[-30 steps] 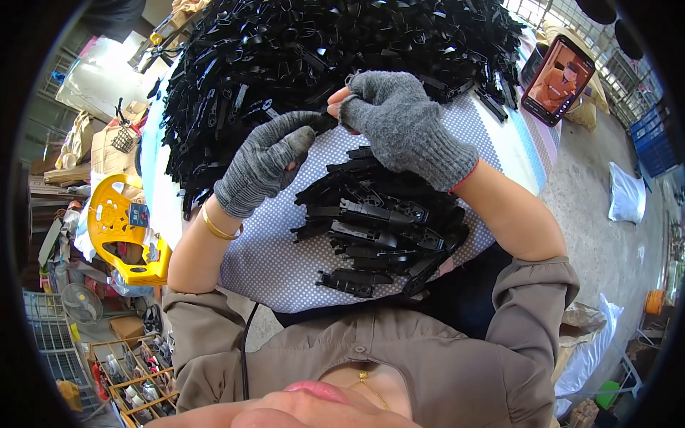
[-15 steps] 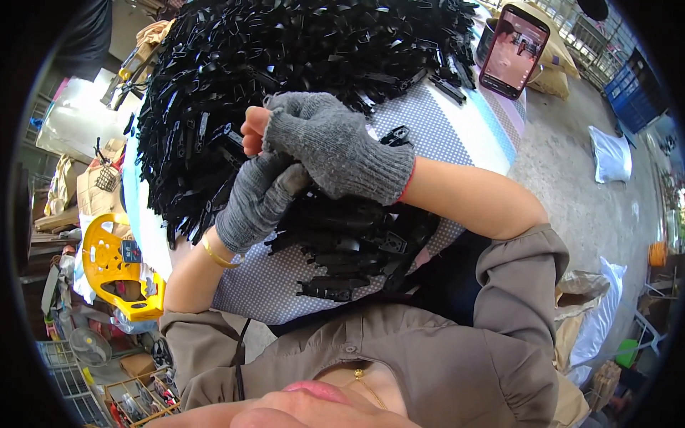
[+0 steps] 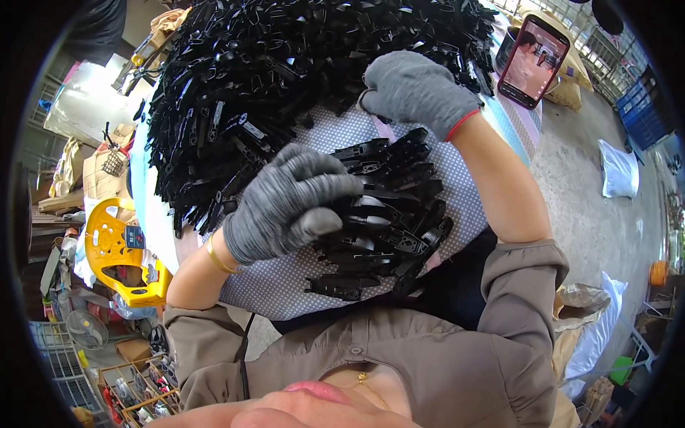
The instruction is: The recorder is sorting and assembling small black plastic components on a white table.
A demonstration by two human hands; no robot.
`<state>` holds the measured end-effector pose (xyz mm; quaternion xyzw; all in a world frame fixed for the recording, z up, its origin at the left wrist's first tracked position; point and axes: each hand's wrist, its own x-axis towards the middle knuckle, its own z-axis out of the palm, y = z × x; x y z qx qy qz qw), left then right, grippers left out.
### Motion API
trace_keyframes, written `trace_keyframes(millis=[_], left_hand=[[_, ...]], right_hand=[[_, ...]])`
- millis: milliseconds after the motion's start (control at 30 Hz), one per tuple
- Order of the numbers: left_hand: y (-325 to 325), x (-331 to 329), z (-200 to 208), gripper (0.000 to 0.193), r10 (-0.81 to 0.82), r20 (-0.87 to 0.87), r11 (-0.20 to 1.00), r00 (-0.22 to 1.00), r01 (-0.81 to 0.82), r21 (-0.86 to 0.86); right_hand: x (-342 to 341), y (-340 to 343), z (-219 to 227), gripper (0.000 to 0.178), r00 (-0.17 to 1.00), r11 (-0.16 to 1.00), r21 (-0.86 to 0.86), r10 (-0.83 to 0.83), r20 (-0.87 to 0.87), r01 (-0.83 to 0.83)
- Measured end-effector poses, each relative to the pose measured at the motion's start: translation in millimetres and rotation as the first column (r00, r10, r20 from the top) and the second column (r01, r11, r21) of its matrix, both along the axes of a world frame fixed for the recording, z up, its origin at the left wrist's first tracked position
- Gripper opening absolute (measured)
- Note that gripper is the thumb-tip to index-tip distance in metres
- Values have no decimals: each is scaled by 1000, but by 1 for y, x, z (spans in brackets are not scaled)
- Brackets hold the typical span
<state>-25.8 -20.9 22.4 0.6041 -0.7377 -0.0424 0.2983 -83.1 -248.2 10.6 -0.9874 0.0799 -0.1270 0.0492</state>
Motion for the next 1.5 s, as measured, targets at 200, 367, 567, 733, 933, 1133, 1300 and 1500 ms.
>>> trace_keyframes(millis=[200,367,567,733,933,1133,1300,1500], left_hand=[[7,37,-11,21,378,-584,922,718,-347,170],[-1,40,-21,26,394,-461,919,795,-355,173],[-4,42,-17,38,341,-816,939,466,-209,273],[1,66,-24,50,337,-859,885,385,182,429],[7,53,3,43,320,-897,944,306,-19,331],[12,63,-2,34,287,-932,944,219,-233,236],[10,52,-5,33,364,-858,921,362,-277,274],[8,48,-3,33,443,-811,889,383,-300,345]], right_hand=[[7,19,9,28,934,978,-118,-198,-297,170],[-7,22,12,27,954,987,-125,-135,-266,105],[-10,37,21,33,973,968,-101,228,-47,-232],[20,44,-50,21,600,614,234,499,625,-754],[21,24,-7,15,743,646,460,262,616,-610],[41,41,-23,15,890,896,-10,443,106,-445],[40,51,-17,22,942,932,-139,325,-87,-334],[26,45,-16,24,925,924,35,380,13,-381]])
